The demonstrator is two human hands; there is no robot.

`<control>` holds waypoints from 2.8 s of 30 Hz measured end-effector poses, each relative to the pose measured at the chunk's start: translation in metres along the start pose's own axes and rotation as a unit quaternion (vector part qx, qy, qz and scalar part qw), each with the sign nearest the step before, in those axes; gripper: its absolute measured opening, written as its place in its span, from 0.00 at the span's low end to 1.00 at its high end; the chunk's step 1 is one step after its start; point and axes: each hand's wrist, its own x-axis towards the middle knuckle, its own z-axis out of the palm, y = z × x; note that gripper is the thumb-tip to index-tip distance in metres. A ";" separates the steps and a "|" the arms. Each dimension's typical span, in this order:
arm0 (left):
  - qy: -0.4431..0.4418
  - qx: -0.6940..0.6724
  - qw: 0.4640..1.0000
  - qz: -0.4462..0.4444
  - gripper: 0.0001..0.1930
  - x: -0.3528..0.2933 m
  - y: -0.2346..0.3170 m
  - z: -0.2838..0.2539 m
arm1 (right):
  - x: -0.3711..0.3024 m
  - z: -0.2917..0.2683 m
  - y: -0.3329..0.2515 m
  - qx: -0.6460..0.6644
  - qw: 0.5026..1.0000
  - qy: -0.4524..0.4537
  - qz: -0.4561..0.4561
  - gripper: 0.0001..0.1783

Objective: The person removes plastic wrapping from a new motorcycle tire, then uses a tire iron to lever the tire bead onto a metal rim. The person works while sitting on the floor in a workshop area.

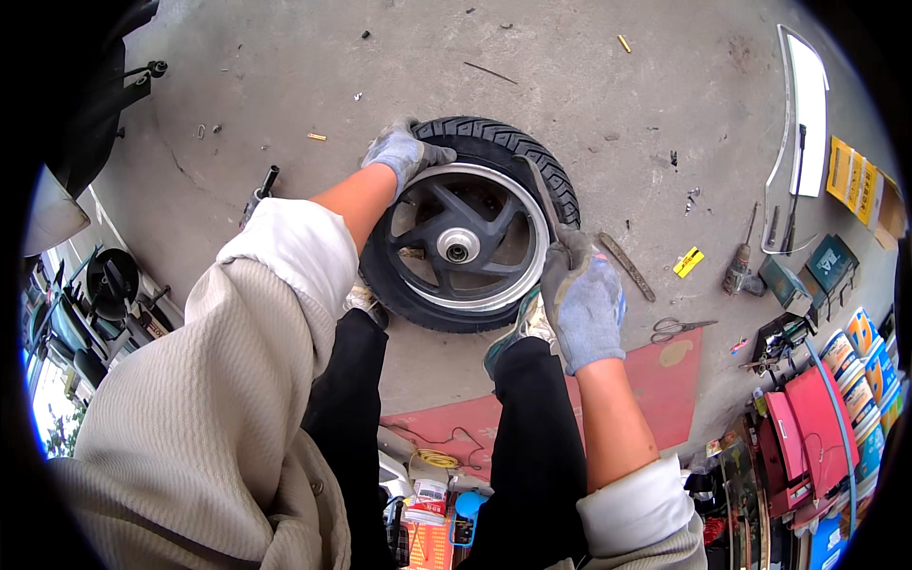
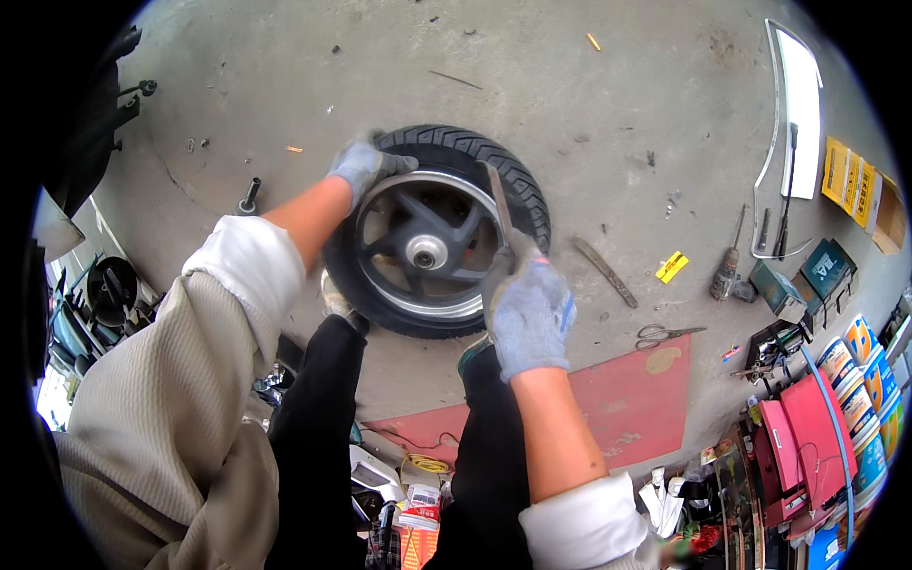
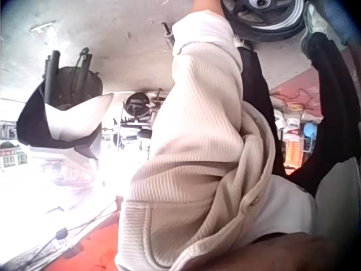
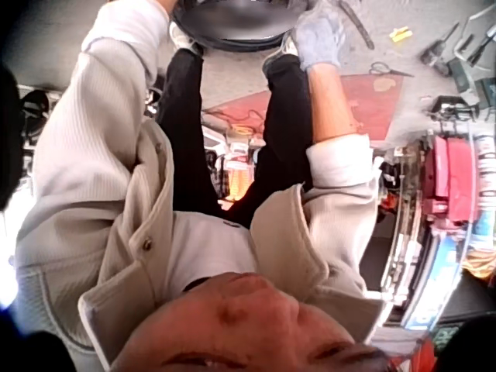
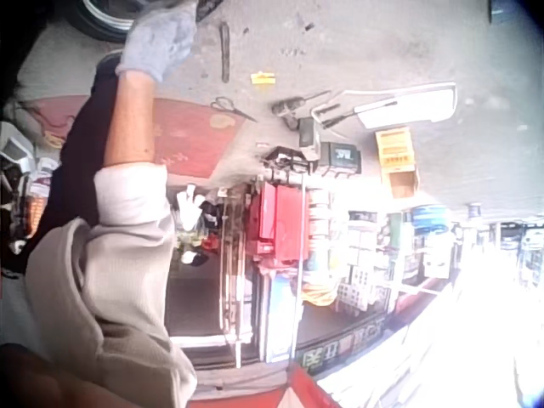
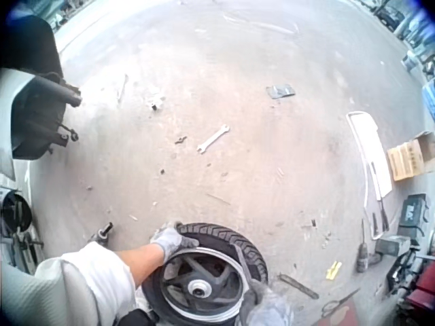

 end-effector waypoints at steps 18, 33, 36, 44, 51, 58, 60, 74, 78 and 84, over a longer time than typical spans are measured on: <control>-0.079 -0.023 0.997 0.003 0.39 0.014 -0.002 -0.004 | -0.065 0.125 0.022 0.612 0.559 -0.390 0.401 0.23; -0.100 -0.012 0.995 0.007 0.38 0.023 -0.007 -0.005 | -0.103 0.184 -0.182 0.730 0.486 -0.116 0.466 0.10; -0.146 -0.053 0.988 -0.024 0.38 0.010 0.006 -0.020 | -0.093 0.217 -0.207 0.775 0.400 -0.058 0.485 0.10; -0.176 0.031 0.983 0.048 0.43 0.017 0.005 -0.016 | -0.095 0.279 -0.222 0.781 0.449 0.027 0.433 0.09; -0.132 0.036 0.986 0.098 0.35 0.037 -0.019 -0.007 | -0.136 0.205 -0.063 0.528 0.709 -0.339 0.321 0.16; -0.135 0.048 0.986 0.081 0.38 0.029 -0.010 -0.018 | -0.034 0.129 -0.050 0.457 0.652 -0.523 0.305 0.16; -0.105 0.083 0.986 0.102 0.39 0.027 -0.012 -0.014 | -0.041 0.127 -0.077 0.492 0.631 -0.489 0.347 0.16; -0.164 0.064 0.982 0.065 0.46 0.026 -0.008 -0.021 | -0.072 0.218 -0.210 0.780 0.381 -0.183 0.462 0.08; -0.161 0.062 0.982 0.078 0.45 0.035 -0.009 -0.016 | -0.068 0.256 -0.202 0.762 0.449 -0.164 0.437 0.09; -0.171 0.028 0.981 0.093 0.43 0.046 -0.022 -0.009 | -0.083 0.283 -0.193 0.731 0.514 -0.172 0.415 0.09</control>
